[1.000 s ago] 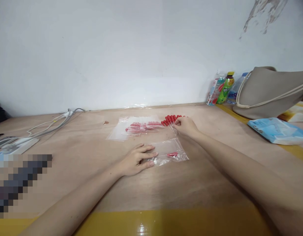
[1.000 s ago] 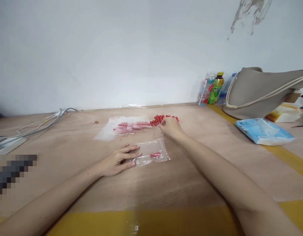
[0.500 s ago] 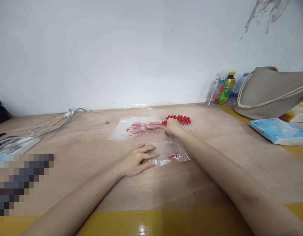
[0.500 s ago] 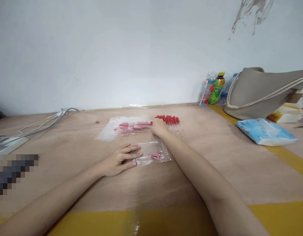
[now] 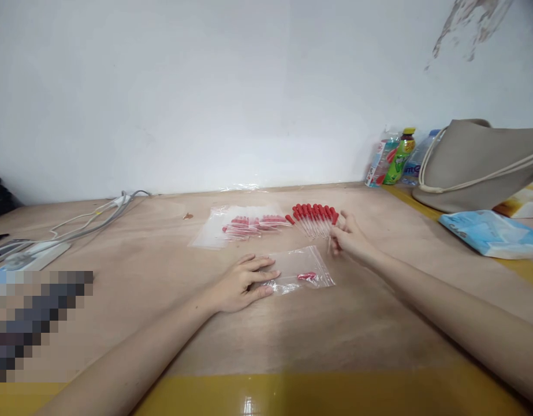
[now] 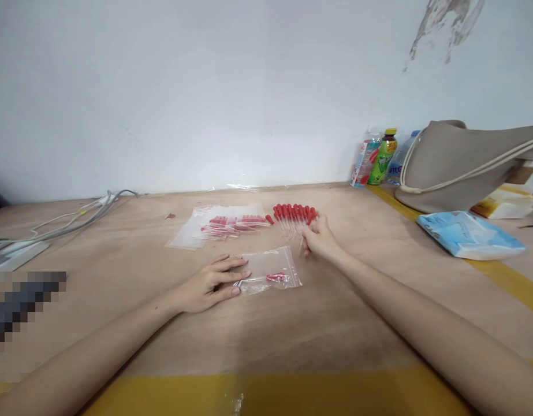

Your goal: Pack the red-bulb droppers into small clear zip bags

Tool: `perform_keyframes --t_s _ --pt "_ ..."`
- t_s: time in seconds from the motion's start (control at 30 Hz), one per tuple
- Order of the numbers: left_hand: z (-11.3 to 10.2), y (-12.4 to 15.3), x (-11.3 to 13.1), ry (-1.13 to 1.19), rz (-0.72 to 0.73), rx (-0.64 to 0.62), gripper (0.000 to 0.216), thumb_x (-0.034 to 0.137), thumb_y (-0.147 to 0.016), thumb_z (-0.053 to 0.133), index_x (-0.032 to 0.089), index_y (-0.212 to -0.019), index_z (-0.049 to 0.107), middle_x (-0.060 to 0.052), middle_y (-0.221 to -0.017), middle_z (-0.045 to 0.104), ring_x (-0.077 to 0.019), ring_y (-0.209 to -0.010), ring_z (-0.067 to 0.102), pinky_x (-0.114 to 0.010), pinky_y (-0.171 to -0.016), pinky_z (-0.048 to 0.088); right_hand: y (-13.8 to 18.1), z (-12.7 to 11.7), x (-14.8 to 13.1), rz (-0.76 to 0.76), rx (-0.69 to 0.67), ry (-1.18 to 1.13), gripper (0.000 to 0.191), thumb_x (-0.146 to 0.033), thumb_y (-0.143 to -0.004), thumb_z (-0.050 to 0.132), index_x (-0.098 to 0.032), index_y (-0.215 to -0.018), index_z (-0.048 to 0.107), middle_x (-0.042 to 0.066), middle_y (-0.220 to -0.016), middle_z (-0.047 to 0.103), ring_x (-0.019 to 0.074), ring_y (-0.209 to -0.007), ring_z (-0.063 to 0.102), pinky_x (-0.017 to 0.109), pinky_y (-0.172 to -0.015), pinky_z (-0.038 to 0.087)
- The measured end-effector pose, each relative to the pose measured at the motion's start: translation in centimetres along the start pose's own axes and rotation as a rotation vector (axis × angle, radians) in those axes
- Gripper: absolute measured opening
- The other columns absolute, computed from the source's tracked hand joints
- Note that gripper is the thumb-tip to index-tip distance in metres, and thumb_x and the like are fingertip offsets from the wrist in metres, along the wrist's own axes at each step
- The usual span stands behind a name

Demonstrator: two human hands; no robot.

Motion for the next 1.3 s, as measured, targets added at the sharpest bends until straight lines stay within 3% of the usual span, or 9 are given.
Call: perform_keyframes --t_s 0.1,0.23,0.4,0.57,0.67,0.87,1.17,1.3 --pt "0.0 0.0 0.0 -0.002 0.002 0.0 0.039 0.042 -0.091 0.045 0.03 -0.128 0.048 -0.006 -0.139 0.042 -0.0196 -0.13 0.036 -0.047 -0.109 0.022 1.2 -0.9 1.5 0.046 0.091 -0.177 0.09 -0.019 -0.063 0.052 -0.02 -0.137 0.001 -0.012 -0.049 0.044 0.011 -0.038 0.045 0.024 -0.038 0.046" --pt "0.0 -0.1 0.0 0.004 0.004 0.002 0.039 0.042 -0.091 0.045 0.031 -0.128 0.047 -0.006 -0.139 0.041 -0.0196 -0.13 0.036 -0.046 -0.109 0.022 2.1 0.0 1.7 0.03 0.139 -0.278 0.078 -0.018 -0.06 0.057 -0.022 -0.126 0.016 -0.012 -0.053 0.049 0.0114 -0.041 0.052 0.029 -0.043 0.053" --pt "0.0 -0.1 -0.1 0.022 0.001 -0.007 0.039 0.042 -0.091 0.045 0.031 -0.128 0.046 -0.005 -0.14 0.04 -0.0197 -0.131 0.035 -0.046 -0.109 0.021 2.8 1.2 1.8 0.02 0.077 -0.377 0.059 -0.025 -0.059 0.07 -0.024 -0.099 0.027 -0.01 -0.061 0.057 0.0126 -0.052 0.061 0.027 -0.052 0.056" --pt "0.1 0.0 -0.1 0.001 -0.003 -0.012 0.039 0.042 -0.092 0.044 0.03 -0.129 0.046 -0.005 -0.14 0.039 -0.0202 -0.131 0.035 -0.046 -0.11 0.021 3.7 0.6 2.1 0.085 -0.088 -0.44 0.051 -0.036 -0.059 0.076 -0.022 -0.09 0.038 -0.004 -0.068 0.063 0.0121 -0.062 0.064 0.026 -0.064 0.055" --pt "0.0 0.0 0.0 0.004 -0.003 0.004 0.043 0.043 -0.091 0.044 0.03 -0.132 0.042 -0.004 -0.14 0.04 -0.0207 -0.13 0.036 -0.046 -0.11 0.021 3.9 0.1 2.2 0.11 -0.186 -0.394 0.047 -0.038 -0.057 0.077 -0.019 -0.086 0.046 0.0 -0.074 0.066 0.0115 -0.067 0.064 0.026 -0.067 0.053" --pt "-0.1 0.0 0.1 0.011 -0.019 0.031 0.052 0.045 -0.089 0.047 0.027 -0.137 0.035 -0.004 -0.139 0.042 -0.021 -0.129 0.037 -0.044 -0.111 0.022 3.7 -0.1 2.0 0.057 -0.323 -0.107 0.04 -0.04 -0.054 0.078 -0.017 -0.076 0.054 -0.003 -0.061 0.06 0.0082 -0.054 0.053 0.022 -0.052 0.042" --pt "-0.2 -0.2 0.3 0.009 -0.024 0.027 0.052 0.046 -0.089 0.046 0.027 -0.136 0.036 -0.004 -0.138 0.042 -0.0214 -0.128 0.038 -0.045 -0.11 0.023 3.7 1.5 1.2 -0.06 -0.379 0.067 0.033 -0.039 -0.055 0.075 -0.014 -0.073 0.062 -0.006 -0.049 0.048 0.0059 -0.045 0.039 0.021 -0.044 0.029" --pt "-0.2 -0.1 0.3 0.004 -0.027 0.029 0.051 0.046 -0.089 0.046 0.027 -0.135 0.037 -0.004 -0.139 0.042 -0.0209 -0.128 0.038 -0.044 -0.11 0.023 4.0 2.3 1.0 -0.054 -0.442 0.002 0.03 -0.041 -0.057 0.073 -0.016 -0.07 0.063 -0.004 -0.053 0.054 0.008 -0.049 0.046 0.022 -0.047 0.034"
Point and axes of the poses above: each hand's wrist, its own y-axis away from the middle knuckle, its own z-axis out of the palm, x = y × z, the point moved 4 cm from there along -y, towards the middle knuckle
